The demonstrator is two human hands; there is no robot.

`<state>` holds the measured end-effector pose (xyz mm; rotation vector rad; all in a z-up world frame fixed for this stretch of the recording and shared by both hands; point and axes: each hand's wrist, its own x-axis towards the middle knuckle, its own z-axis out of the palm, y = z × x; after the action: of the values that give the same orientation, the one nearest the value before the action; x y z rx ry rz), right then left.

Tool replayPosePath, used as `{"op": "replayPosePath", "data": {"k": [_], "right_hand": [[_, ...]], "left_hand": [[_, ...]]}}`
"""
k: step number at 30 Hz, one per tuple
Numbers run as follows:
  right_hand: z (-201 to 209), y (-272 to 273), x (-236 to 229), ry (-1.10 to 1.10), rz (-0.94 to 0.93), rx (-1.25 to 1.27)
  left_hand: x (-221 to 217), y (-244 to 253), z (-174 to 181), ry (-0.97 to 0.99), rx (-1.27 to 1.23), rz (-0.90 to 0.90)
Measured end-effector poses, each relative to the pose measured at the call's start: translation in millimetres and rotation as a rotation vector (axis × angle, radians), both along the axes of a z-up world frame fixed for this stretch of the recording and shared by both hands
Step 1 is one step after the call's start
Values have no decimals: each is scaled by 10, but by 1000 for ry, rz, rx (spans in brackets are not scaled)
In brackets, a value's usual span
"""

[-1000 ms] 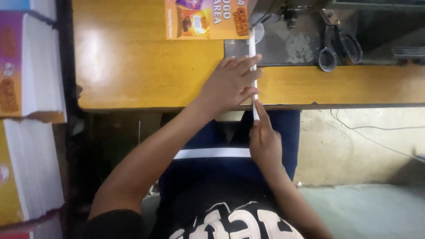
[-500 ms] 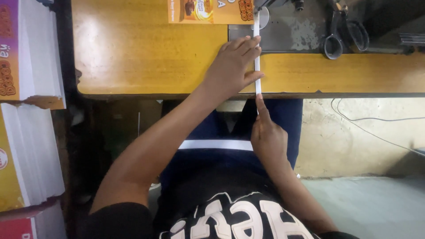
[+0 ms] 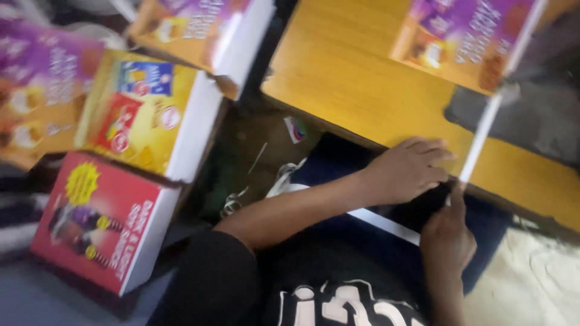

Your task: The person sews a white ribbon onto the edge of various printed paper sheets using a sewing machine. They repeatedly pick up sheets, align the ribbon, and guide them through the machine.

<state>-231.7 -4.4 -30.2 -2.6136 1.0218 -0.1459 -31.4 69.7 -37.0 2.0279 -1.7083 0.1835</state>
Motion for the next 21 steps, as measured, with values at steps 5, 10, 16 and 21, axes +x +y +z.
{"op": "replayPosePath", "data": {"k": [5, 10, 16, 21], "right_hand": [[-229, 6, -130, -349, 108, -267], [-81, 61, -91, -399, 136, -140], [-23, 79, -98, -385, 97, -95], [-68, 63, -106, -446, 133, -118]], "left_hand": [[553, 1785, 1152, -311, 89, 562], [786, 3241, 1760, 103, 285, 1316], [615, 3680, 1885, 154, 371, 1293], [567, 3658, 2052, 211, 249, 1257]]}}
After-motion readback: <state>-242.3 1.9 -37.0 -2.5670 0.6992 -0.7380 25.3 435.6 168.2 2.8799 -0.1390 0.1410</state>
